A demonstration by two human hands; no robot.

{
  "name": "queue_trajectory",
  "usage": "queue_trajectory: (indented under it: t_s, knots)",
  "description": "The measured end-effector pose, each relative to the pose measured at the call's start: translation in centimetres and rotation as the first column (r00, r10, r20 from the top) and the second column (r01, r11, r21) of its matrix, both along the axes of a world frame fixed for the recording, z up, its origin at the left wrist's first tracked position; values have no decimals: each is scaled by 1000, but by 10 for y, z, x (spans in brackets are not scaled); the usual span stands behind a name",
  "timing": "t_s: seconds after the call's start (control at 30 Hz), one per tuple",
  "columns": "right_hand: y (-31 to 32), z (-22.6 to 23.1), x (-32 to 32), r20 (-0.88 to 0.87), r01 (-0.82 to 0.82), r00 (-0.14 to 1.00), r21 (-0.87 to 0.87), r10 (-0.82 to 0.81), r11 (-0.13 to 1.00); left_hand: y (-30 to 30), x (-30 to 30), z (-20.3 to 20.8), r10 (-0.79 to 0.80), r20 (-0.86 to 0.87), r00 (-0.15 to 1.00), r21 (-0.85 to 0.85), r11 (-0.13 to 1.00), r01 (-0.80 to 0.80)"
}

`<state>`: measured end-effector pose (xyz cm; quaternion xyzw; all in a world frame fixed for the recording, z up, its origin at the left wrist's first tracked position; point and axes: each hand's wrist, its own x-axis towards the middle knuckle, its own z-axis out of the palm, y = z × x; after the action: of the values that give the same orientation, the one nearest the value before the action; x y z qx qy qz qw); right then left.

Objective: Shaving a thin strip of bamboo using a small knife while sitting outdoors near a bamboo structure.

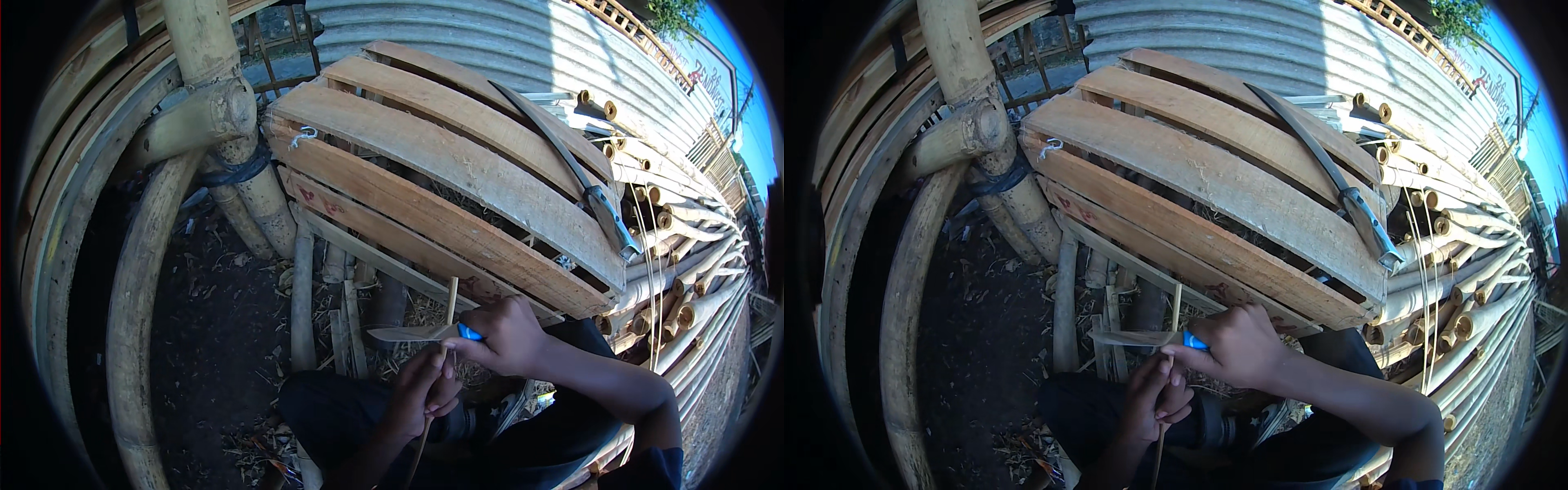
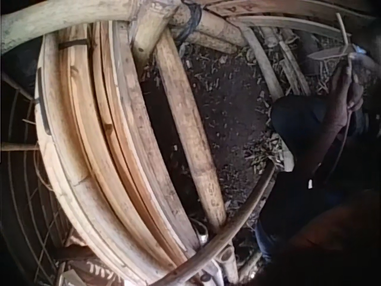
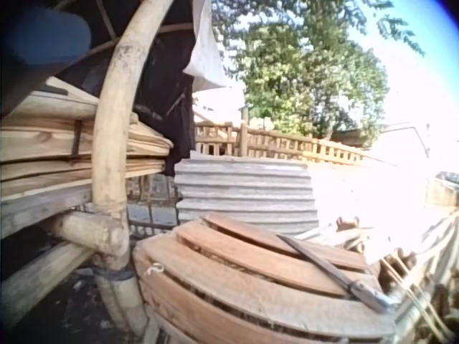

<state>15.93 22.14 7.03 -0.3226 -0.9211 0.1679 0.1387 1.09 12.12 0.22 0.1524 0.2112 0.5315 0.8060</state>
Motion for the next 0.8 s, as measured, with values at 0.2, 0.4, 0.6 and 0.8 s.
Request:
queue_trajectory:
  t_s: [0.2,0.4,0.6,0.8]
  knots:
    - [-8,-7,-1,2,10,1000,-16,-10,1000,-2,-2,-9,26,74,997,56,998,-31]
    - [-1,-7,5,90,81,992,61,-86,995,-1,-2,-1,81,17,997,-16,997,-81]
    - [-2,-5,4,79,-53,996,97,45,994,-2,3,-1,126,-92,988,1,992,-127]
    - [-3,-11,3,57,-44,998,158,36,986,-5,3,0,187,-155,970,59,982,-180]
